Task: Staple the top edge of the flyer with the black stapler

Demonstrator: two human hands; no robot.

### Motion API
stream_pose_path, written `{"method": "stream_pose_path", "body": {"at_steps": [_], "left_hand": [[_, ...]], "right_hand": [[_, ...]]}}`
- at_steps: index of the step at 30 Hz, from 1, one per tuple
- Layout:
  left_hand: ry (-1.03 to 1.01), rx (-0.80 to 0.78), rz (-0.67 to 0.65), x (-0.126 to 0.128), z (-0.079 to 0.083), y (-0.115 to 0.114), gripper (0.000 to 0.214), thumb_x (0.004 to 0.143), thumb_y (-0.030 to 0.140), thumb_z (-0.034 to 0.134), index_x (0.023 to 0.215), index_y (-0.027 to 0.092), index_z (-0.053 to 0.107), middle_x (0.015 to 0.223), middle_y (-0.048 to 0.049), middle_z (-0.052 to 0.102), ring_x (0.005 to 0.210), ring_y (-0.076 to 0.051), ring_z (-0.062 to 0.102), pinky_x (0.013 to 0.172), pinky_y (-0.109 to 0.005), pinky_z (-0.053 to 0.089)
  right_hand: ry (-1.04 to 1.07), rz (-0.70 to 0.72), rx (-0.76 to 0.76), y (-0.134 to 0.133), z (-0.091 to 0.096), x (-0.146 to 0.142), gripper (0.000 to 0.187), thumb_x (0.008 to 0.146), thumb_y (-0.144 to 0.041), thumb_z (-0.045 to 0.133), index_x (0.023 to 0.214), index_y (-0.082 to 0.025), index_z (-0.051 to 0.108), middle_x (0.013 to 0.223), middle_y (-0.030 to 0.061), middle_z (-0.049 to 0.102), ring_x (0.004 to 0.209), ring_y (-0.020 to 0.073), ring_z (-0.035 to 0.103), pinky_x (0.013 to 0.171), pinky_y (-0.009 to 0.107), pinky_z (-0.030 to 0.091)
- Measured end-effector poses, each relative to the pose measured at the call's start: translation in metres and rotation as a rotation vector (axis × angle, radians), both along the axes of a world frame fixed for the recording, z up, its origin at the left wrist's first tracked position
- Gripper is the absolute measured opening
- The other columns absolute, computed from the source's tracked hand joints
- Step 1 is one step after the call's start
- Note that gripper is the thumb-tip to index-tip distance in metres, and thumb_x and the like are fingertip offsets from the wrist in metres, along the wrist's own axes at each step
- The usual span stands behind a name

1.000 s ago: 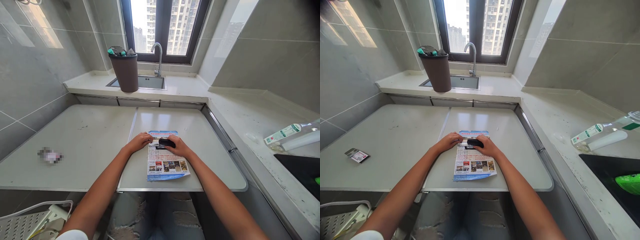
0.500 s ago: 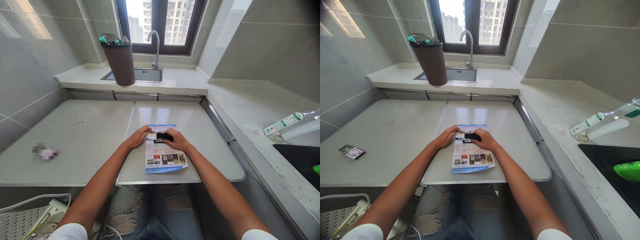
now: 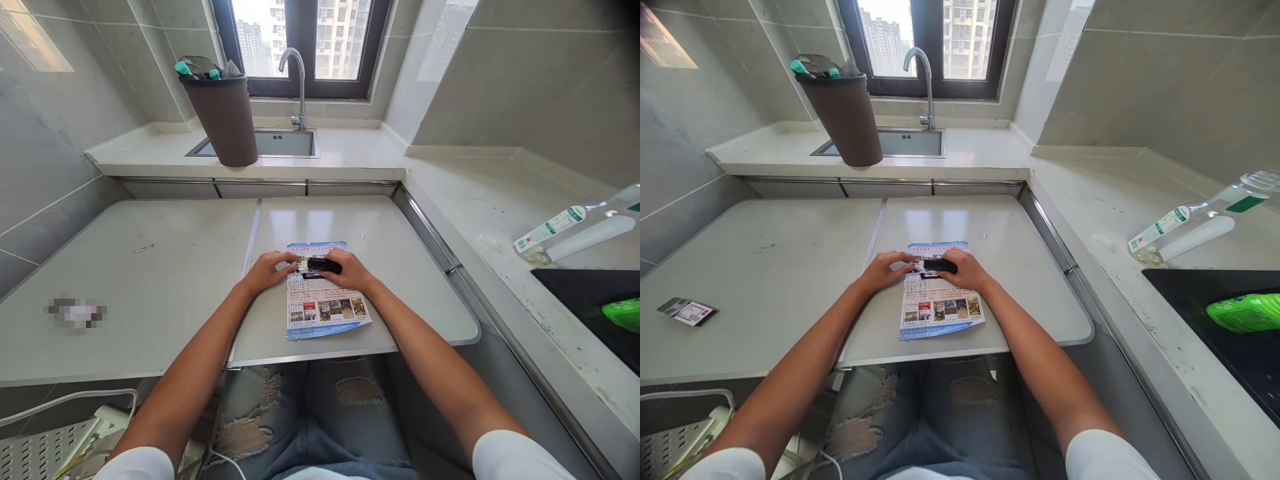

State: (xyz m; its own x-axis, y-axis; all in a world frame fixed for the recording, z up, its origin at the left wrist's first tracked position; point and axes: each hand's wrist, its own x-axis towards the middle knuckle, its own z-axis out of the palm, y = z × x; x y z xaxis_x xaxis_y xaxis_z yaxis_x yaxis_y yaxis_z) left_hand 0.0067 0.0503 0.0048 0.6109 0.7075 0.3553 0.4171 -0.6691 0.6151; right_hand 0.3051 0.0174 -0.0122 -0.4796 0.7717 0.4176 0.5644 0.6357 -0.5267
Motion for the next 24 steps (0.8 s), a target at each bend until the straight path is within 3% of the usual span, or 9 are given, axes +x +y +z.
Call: {"method": "stream_pose_path", "body": {"at_steps": [9,19,24], "left_hand": [[-0.003,-0.06,-0.091,0.0027,-0.0018,0.0003,0.026,0.093,0.042,0.07,0.109,0.025,0.083,0.11,-0.0033,0.083,0.102,-0.024,0.078,0.097,-0.035,0.059],[0.046,-0.094,-0.085,0.0033,-0.0007,-0.0001,0.029,0.093,0.046,0.07,0.109,0.026,0.083,0.111,-0.0028,0.083,0.102,-0.025,0.078,0.097,-0.035,0.06],[-0.032,-0.113,-0.071,0.0058,-0.0015,-0.0012,0.028,0.093,0.042,0.072,0.111,0.024,0.083,0.111,-0.0039,0.083,0.102,-0.026,0.078,0.097,-0.037,0.06]], "right_hand": [[0.01,0.016,-0.004,0.001,-0.0009,0.0005,0.023,0.094,-0.044,0.072,0.1,-0.023,0.064,0.097,0.0081,0.072,0.095,0.0274,0.063,0.084,0.04,0.048],[0.003,0.016,-0.02,0.0016,-0.0005,0.0005,0.022,0.094,-0.043,0.071,0.099,-0.023,0.064,0.095,0.0075,0.069,0.093,0.0269,0.061,0.083,0.04,0.048],[0.015,0.015,-0.031,0.0026,-0.0022,0.0011,0.022,0.094,-0.043,0.071,0.1,-0.023,0.064,0.096,0.0071,0.068,0.093,0.0264,0.061,0.084,0.039,0.048]]}}
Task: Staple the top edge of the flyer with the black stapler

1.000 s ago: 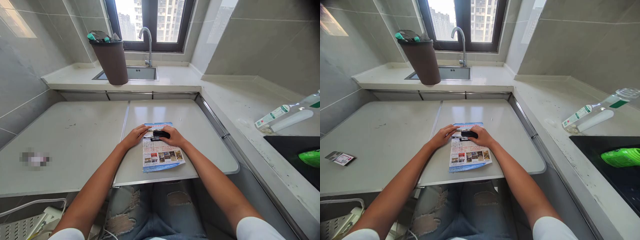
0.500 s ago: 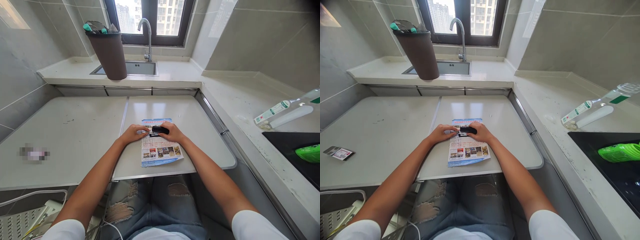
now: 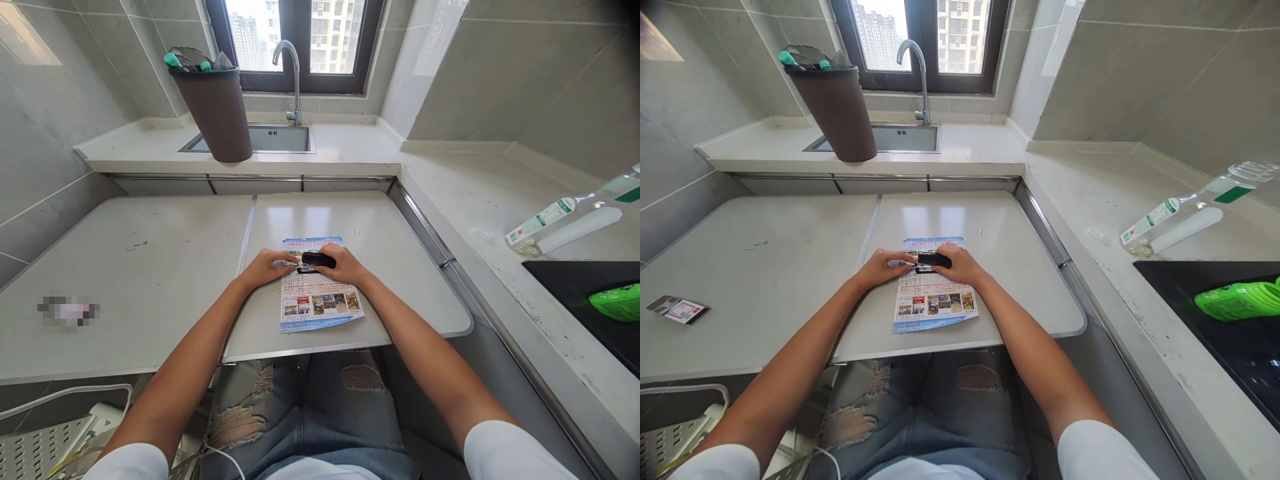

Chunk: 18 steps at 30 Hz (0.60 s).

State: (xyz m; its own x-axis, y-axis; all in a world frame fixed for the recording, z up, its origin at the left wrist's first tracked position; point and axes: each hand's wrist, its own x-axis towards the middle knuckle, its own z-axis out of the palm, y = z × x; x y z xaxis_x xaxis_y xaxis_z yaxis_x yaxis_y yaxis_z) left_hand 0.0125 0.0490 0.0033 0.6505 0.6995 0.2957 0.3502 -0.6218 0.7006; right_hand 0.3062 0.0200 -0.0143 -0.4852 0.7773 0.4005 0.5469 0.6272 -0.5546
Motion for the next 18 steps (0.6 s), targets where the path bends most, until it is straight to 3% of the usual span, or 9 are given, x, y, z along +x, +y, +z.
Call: {"method": "stream_pose_path", "body": {"at_steps": [18], "left_hand": [[-0.033,-0.086,0.019,0.0048,0.0008,0.0,0.033,0.089,0.049,0.076,0.107,0.022,0.085,0.106,-0.0066,0.083,0.099,-0.028,0.079,0.09,-0.039,0.062]], "right_hand": [[0.006,0.009,0.008,-0.0007,0.0021,-0.0014,0.02,0.094,-0.04,0.072,0.099,-0.022,0.063,0.095,0.0064,0.069,0.093,0.0258,0.062,0.083,0.038,0.047]]}}
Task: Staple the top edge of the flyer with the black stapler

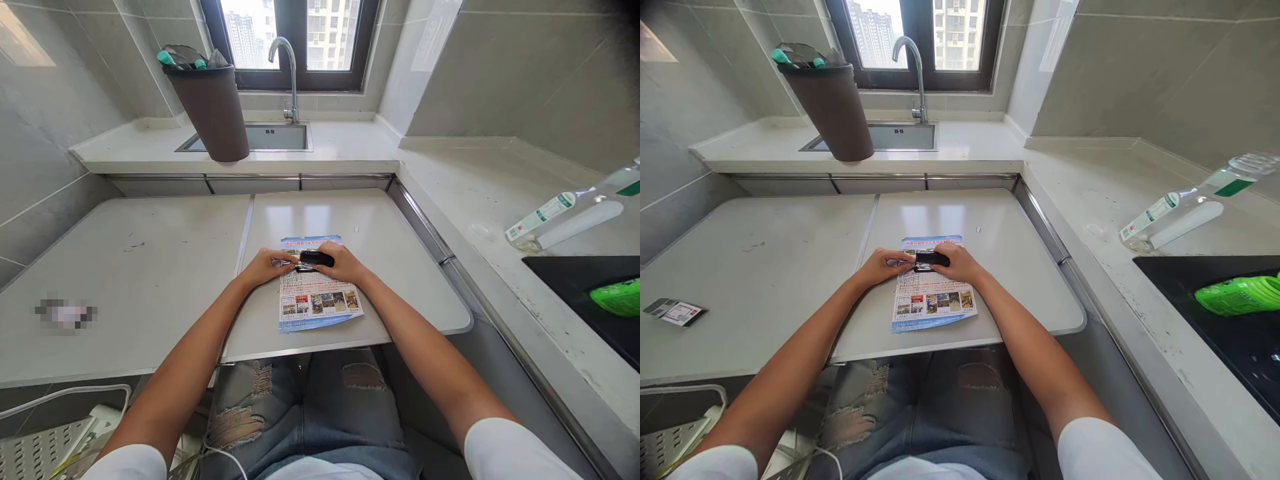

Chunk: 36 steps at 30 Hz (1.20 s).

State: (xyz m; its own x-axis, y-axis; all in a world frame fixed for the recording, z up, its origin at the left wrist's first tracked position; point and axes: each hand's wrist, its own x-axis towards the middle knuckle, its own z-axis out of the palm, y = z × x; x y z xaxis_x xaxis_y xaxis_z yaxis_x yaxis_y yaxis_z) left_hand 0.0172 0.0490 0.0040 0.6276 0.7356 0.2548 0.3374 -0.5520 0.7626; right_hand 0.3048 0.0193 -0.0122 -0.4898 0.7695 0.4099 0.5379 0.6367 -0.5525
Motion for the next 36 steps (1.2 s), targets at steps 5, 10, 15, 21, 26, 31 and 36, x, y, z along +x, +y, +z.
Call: {"method": "stream_pose_path", "body": {"at_steps": [5,10,15,21,26,31,36], "left_hand": [[0.024,0.003,-0.076,-0.01,-0.002,0.007,0.031,0.09,0.048,0.076,0.109,0.026,0.085,0.113,-0.0049,0.082,0.108,-0.028,0.077,0.101,-0.041,0.06],[0.018,0.021,-0.037,-0.021,0.0,0.011,0.025,0.086,0.048,0.079,0.094,0.026,0.086,0.1,-0.0057,0.084,0.1,-0.027,0.077,0.096,-0.041,0.061],[-0.103,-0.03,-0.018,-0.012,0.003,0.005,0.046,0.079,0.049,0.088,0.114,0.022,0.075,0.105,-0.0081,0.082,0.104,-0.027,0.077,0.103,-0.045,0.057],[-0.096,0.006,-0.146,0.003,0.002,0.0,0.058,0.073,0.054,0.091,0.114,0.021,0.068,0.111,-0.0082,0.077,0.1,-0.023,0.072,0.097,-0.038,0.056],[-0.041,0.021,-0.114,0.004,0.002,0.0,0.056,0.072,0.058,0.09,0.109,0.021,0.07,0.104,-0.0058,0.075,0.09,-0.021,0.066,0.089,-0.036,0.054],[-0.057,0.097,-0.031,0.004,0.0,0.003,0.051,0.079,0.053,0.087,0.115,0.022,0.067,0.104,-0.0051,0.074,0.093,-0.022,0.063,0.091,-0.038,0.053],[0.128,0.262,0.19,0.001,-0.008,0.011,0.034,0.102,0.044,0.059,0.129,0.025,0.068,0.133,-0.0095,0.069,0.122,-0.028,0.059,0.112,-0.049,0.045]], "right_hand": [[0.039,-0.006,-0.021,0.0,0.0,0.0,0.024,0.092,-0.043,0.073,0.098,-0.022,0.065,0.094,0.0062,0.07,0.093,0.0257,0.063,0.082,0.037,0.047],[0.144,-0.032,-0.028,0.0,0.003,0.004,0.027,0.088,-0.046,0.077,0.098,-0.022,0.07,0.095,0.0058,0.071,0.09,0.025,0.063,0.083,0.038,0.047],[0.235,0.023,-0.044,-0.006,0.01,-0.001,0.032,0.086,-0.051,0.079,0.096,-0.021,0.071,0.088,0.004,0.07,0.085,0.0231,0.06,0.079,0.036,0.046],[0.199,0.151,-0.079,-0.017,0.012,-0.02,0.035,0.091,-0.055,0.074,0.095,-0.021,0.067,0.085,0.0039,0.064,0.084,0.0225,0.056,0.077,0.035,0.044],[0.217,0.183,-0.086,-0.02,0.012,-0.023,0.035,0.093,-0.056,0.072,0.098,-0.021,0.066,0.087,0.004,0.064,0.082,0.0218,0.055,0.077,0.035,0.045],[0.231,0.078,-0.04,-0.016,0.01,-0.021,0.03,0.089,-0.049,0.078,0.098,-0.022,0.069,0.087,0.0037,0.069,0.084,0.0226,0.06,0.079,0.037,0.048],[0.304,-0.251,0.034,-0.007,0.01,-0.007,0.034,0.087,-0.038,0.079,0.119,-0.026,0.073,0.109,0.0062,0.076,0.1,0.0264,0.068,0.093,0.042,0.053]]}}
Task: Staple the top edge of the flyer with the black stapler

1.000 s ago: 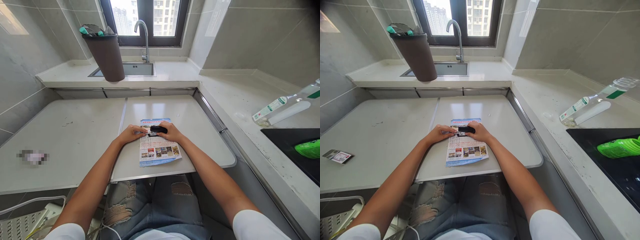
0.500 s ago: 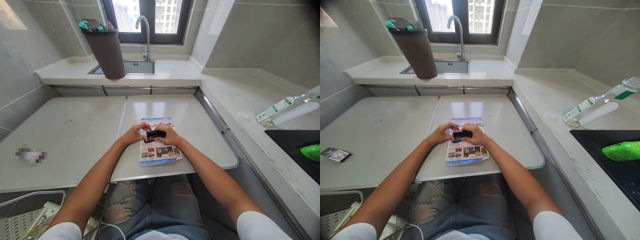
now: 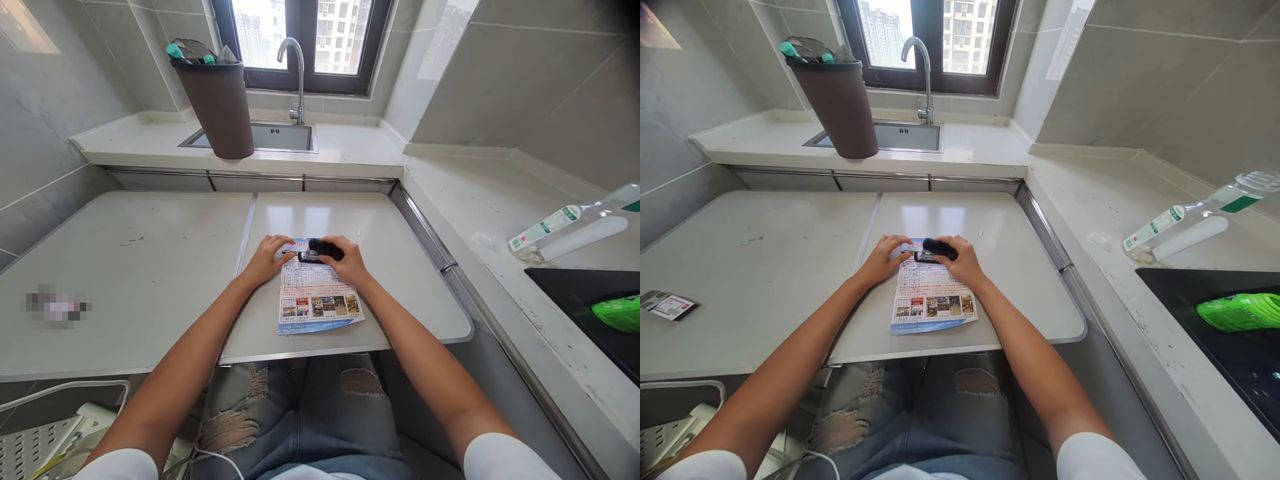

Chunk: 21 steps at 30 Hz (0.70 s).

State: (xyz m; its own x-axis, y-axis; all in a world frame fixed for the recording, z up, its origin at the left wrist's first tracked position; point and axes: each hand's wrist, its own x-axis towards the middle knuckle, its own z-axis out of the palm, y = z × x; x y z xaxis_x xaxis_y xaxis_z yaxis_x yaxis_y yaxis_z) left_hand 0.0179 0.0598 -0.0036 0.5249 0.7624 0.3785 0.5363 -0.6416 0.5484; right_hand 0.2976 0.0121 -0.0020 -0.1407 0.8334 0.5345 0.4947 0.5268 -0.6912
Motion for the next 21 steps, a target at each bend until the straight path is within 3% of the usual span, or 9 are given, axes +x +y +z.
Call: {"method": "stream_pose_path", "body": {"at_steps": [5,7,10,14,21], "left_hand": [[0.277,0.013,0.133,-0.004,-0.015,0.007,0.052,0.1,0.048,0.06,0.148,0.029,0.062,0.163,-0.0144,0.047,0.151,-0.039,0.04,0.122,-0.062,0.033],[0.299,-0.023,0.132,-0.005,-0.02,0.009,0.051,0.1,0.047,0.06,0.148,0.029,0.062,0.163,-0.0148,0.047,0.154,-0.039,0.037,0.125,-0.065,0.027],[0.211,-0.069,0.114,-0.007,-0.022,0.013,0.044,0.097,0.039,0.063,0.14,0.028,0.068,0.155,-0.0129,0.055,0.148,-0.036,0.047,0.126,-0.063,0.029],[-0.023,-0.09,0.084,-0.012,-0.015,0.015,0.041,0.086,0.031,0.072,0.126,0.022,0.072,0.138,-0.0125,0.063,0.13,-0.031,0.061,0.119,-0.052,0.045],[-0.259,-0.189,0.243,-0.016,-0.007,0.013,0.031,0.081,0.024,0.075,0.111,0.02,0.07,0.127,-0.0084,0.064,0.081,-0.016,0.065,0.088,-0.039,0.059]], "right_hand": [[-0.108,-0.402,0.04,0.01,-0.002,0.028,0.032,0.089,-0.031,0.071,0.119,-0.025,0.076,0.113,0.008,0.079,0.106,0.0317,0.067,0.1,0.05,0.05],[-0.122,-0.517,0.039,0.013,-0.004,0.04,0.032,0.088,-0.031,0.07,0.118,-0.023,0.078,0.115,0.0099,0.079,0.106,0.0333,0.067,0.101,0.051,0.049],[-0.112,-0.646,0.022,0.014,-0.007,0.054,0.037,0.086,-0.032,0.069,0.121,-0.021,0.078,0.118,0.0126,0.078,0.107,0.0344,0.067,0.099,0.05,0.05],[-0.151,-0.708,-0.005,0.013,-0.01,0.062,0.037,0.084,-0.029,0.067,0.118,-0.02,0.079,0.115,0.0135,0.078,0.103,0.0347,0.067,0.096,0.049,0.051],[-0.142,-0.619,-0.066,0.014,-0.015,0.055,0.031,0.082,-0.025,0.066,0.11,-0.021,0.079,0.107,0.0122,0.078,0.097,0.033,0.068,0.093,0.047,0.053]]}}
